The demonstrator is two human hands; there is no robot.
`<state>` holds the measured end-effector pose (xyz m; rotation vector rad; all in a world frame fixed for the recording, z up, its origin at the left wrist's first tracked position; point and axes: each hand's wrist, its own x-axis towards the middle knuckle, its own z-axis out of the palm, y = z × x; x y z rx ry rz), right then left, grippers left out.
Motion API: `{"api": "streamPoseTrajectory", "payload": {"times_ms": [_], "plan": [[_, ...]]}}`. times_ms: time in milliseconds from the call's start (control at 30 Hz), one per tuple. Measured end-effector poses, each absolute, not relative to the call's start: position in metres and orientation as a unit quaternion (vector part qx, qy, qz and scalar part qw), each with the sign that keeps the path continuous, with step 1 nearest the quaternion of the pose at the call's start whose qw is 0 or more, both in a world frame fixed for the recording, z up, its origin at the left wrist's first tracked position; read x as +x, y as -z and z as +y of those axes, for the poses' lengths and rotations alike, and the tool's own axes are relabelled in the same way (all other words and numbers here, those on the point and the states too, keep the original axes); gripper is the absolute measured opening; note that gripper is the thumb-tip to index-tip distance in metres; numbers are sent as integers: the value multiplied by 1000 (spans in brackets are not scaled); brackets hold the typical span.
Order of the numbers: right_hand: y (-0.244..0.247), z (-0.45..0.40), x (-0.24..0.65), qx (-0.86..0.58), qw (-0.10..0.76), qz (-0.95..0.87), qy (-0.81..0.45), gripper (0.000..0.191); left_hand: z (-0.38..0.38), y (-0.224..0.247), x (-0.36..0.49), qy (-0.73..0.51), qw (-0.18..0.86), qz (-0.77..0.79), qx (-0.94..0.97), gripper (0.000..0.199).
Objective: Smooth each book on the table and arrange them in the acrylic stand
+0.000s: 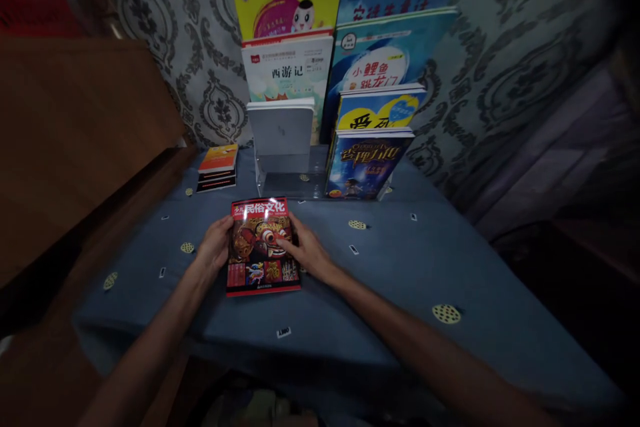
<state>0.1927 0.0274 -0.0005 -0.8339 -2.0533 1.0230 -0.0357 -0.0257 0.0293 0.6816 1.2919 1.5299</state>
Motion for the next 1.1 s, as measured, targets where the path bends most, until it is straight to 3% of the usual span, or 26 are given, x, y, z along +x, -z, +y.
{"api": "streamPoseTrajectory", "payload": {"times_ms": [100,200,367,467,567,667,833,1100], "plan": [[-6,42,191,-268,350,-717,-540,50,-22,-48,-28,-643,472,526,295,23],[-31,55,188,-246,351,-694,-579,38,-15,-75,-20,-680,422,492,342,33],[-89,62,183,-186,465,-740,-449,22,-13,-126,-28,-705,285,434,484,49],[-93,56,189,-219,485,-786,-316,22,-31,-134,-40,-586,225,478,614,41],[-62,46,204,-216,433,-839,-249,25,-61,-111,-48,-426,271,506,700,38],[-23,31,220,-160,322,-899,-250,30,-89,-68,-49,-340,294,511,732,39],[-5,16,237,-157,266,-919,-246,30,-112,-22,-47,-332,266,511,747,45],[-36,6,207,-177,168,-941,-235,41,-115,-16,-45,-299,216,511,777,48]]}}
